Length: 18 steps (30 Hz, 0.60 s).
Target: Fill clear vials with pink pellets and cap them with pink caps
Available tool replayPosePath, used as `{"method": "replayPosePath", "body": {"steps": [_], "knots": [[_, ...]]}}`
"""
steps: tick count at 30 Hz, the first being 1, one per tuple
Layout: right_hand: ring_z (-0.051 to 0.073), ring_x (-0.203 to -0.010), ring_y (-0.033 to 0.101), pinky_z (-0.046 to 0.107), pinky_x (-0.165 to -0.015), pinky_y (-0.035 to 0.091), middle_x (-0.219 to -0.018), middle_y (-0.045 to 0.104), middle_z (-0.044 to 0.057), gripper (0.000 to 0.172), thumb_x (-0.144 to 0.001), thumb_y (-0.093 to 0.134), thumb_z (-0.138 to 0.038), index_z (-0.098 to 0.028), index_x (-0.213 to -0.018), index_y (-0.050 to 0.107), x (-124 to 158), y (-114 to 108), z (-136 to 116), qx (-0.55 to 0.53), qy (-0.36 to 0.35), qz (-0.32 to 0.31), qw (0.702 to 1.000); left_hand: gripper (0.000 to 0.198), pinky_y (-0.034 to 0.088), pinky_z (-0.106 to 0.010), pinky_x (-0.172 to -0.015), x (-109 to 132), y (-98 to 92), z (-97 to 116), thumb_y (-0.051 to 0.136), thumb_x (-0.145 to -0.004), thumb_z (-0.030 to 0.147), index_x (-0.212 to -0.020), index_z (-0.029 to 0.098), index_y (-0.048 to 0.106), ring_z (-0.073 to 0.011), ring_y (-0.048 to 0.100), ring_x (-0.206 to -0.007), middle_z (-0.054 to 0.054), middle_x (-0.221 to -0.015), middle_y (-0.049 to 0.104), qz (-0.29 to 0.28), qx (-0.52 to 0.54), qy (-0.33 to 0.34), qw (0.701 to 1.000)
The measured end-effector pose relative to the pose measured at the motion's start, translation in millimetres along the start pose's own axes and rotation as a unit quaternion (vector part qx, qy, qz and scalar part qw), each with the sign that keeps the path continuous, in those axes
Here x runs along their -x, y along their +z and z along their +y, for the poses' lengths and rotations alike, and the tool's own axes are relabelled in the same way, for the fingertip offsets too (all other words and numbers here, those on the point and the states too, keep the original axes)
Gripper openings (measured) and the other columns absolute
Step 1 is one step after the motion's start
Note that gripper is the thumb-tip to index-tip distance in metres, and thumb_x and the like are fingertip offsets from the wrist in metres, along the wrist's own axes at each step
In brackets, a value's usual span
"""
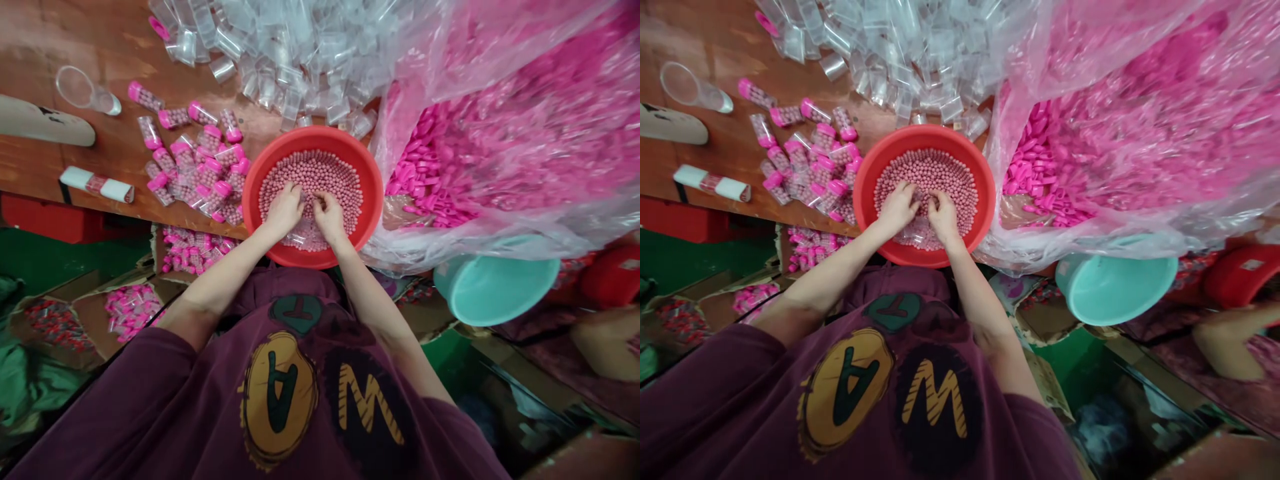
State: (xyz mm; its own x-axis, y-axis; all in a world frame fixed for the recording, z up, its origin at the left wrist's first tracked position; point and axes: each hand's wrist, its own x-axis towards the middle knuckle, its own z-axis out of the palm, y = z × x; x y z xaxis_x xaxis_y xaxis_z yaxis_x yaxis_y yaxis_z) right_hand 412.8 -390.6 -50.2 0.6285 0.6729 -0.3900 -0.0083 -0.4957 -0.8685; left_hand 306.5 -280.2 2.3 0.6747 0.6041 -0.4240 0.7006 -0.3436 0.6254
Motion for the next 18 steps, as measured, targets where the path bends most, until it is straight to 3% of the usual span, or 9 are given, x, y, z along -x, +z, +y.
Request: {"method": "replayPosePath", "body": {"steps": [4,9,12,15,18], "knots": [[0.026,-0.107,0.071,0.049,-0.111,0.056,-0.121,0.078,0.013,0.035,-0.092,0.063,-0.049,-0.022,-0.114,0.07,2,4,3,-0.013,0.015,0.0,1.0,0.034,0.051,-0.053,-0.116,-16,16.3,0,0.063,-0.089,0.004,-0.122,0.01,0.069,-0.0363,0.066,-0.127,-0.022,-0.138,0.066,-0.002,0.024,-0.017,1.0],[0.025,-0.106,0.073,0.048,-0.108,0.06,-0.122,0.079,0.013,0.048,-0.091,0.063,-0.059,-0.022,-0.12,0.067,7,2,-4,-0.106,0.024,-0.004,0.994,0.051,0.053,-0.041,-0.116,-22,16.8,1,0.066,-0.085,0.003,-0.135,0.011,0.065,-0.0273,0.066,-0.129,-0.017,-0.138,0.069,0.02,0.088,0.029,0.995],[0.025,-0.109,0.073,0.047,-0.109,0.06,-0.122,0.08,0.011,0.048,-0.09,0.066,-0.063,-0.024,-0.117,0.069,12,-6,-12,-0.134,0.027,-0.011,0.991,0.053,0.053,-0.042,-0.114,-18,14.2,3,0.065,-0.083,0.004,-0.135,0.01,0.066,-0.0269,0.067,-0.126,-0.017,-0.136,0.071,0.029,0.119,0.052,0.991],[0.024,-0.108,0.073,0.046,-0.108,0.061,-0.119,0.08,0.009,0.048,-0.089,0.069,-0.067,-0.025,-0.113,0.071,20,-16,-22,-0.144,0.035,0.012,0.989,0.05,0.047,-0.05,-0.121,-17,5.3,5,0.063,-0.086,0.006,-0.136,0.012,0.068,-0.0332,0.06,-0.135,-0.018,-0.14,0.069,0.021,0.027,0.07,0.997],[0.022,-0.094,0.073,0.044,-0.097,0.063,-0.11,0.079,0.007,0.049,-0.091,0.068,-0.069,-0.027,-0.115,0.073,36,-36,-28,-0.152,0.036,0.039,0.987,0.045,0.042,-0.063,-0.121,-21,-6.3,6,0.049,-0.095,0.01,-0.135,0.015,0.069,-0.0402,0.053,-0.141,-0.021,-0.144,0.066,0.004,-0.119,0.072,0.99]]}}
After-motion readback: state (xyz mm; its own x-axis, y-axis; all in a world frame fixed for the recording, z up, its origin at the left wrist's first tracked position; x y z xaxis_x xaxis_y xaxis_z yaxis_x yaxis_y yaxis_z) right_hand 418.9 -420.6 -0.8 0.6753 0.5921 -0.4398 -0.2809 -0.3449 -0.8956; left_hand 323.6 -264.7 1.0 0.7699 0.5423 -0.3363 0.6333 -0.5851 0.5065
